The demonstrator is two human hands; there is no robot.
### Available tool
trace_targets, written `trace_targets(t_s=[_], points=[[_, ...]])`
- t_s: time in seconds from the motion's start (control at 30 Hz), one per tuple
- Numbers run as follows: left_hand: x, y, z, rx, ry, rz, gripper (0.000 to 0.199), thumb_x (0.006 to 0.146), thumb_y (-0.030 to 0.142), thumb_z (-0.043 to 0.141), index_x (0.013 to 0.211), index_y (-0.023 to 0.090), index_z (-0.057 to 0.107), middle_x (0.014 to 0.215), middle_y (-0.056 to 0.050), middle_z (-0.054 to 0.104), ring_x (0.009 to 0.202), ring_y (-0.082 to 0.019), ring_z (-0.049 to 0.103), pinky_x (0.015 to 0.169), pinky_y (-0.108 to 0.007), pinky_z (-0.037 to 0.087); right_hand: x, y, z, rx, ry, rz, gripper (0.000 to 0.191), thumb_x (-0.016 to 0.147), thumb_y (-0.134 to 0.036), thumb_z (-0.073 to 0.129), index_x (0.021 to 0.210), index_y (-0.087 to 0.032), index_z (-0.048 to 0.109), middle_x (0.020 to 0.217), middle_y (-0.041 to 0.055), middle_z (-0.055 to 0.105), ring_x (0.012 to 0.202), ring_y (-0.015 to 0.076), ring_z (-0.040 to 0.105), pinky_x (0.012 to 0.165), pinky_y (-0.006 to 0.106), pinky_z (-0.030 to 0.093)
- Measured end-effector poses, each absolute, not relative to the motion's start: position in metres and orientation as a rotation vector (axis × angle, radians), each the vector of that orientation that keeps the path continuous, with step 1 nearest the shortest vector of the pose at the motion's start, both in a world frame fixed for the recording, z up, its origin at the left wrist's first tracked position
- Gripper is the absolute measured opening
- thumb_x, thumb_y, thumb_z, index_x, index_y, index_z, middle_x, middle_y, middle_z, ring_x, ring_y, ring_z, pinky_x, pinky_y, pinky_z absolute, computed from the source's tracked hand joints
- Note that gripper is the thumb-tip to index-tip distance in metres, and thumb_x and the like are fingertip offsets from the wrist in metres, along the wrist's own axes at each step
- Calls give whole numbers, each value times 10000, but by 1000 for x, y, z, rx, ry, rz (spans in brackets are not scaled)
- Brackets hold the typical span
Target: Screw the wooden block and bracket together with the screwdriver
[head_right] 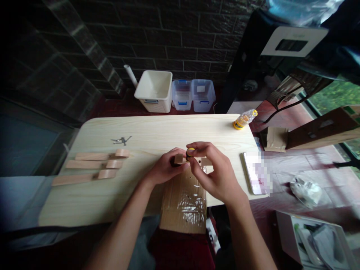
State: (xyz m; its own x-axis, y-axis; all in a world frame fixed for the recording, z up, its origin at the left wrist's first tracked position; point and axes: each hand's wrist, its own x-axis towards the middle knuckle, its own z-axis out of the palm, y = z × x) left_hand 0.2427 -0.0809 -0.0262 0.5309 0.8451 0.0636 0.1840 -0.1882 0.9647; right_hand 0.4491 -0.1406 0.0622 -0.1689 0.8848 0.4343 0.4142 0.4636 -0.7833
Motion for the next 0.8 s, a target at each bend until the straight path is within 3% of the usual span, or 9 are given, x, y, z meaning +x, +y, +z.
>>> trace_targets(t_s=[0.37, 0.6, 0.8], points=[[242, -80, -26, 1713, 848, 764, 200, 940, 377, 711, 1053, 213, 711, 1132, -91, 736, 1068, -254, 695, 972, -430, 559, 451, -138, 65, -1091, -1857, 544, 203, 1005, -147, 680, 1152, -284, 647, 1169, 64, 751, 1125, 229, 757, 931, 432, 660], [242, -81, -26, 1706, 856, 758, 185, 941, 384, 716, 1019, 217, 708, 1117, -85, 731, 1054, -255, 693, 957, -423, 562, 450, -141, 66, -1103, -1852, 564, 227, 999, -144, 674, 1180, -279, 653, 1258, 87, 753, 1217, 263, 750, 996, 473, 647], [243, -81, -26, 1693, 851, 772, 195, 936, 368, 723, 1052, 212, 712, 1128, -88, 732, 1068, -256, 691, 975, -425, 552, 450, -139, 66, -1096, -1853, 538, 226, 997, -129, 689, 1163, -278, 654, 1180, 67, 751, 1144, 229, 756, 949, 417, 650]])
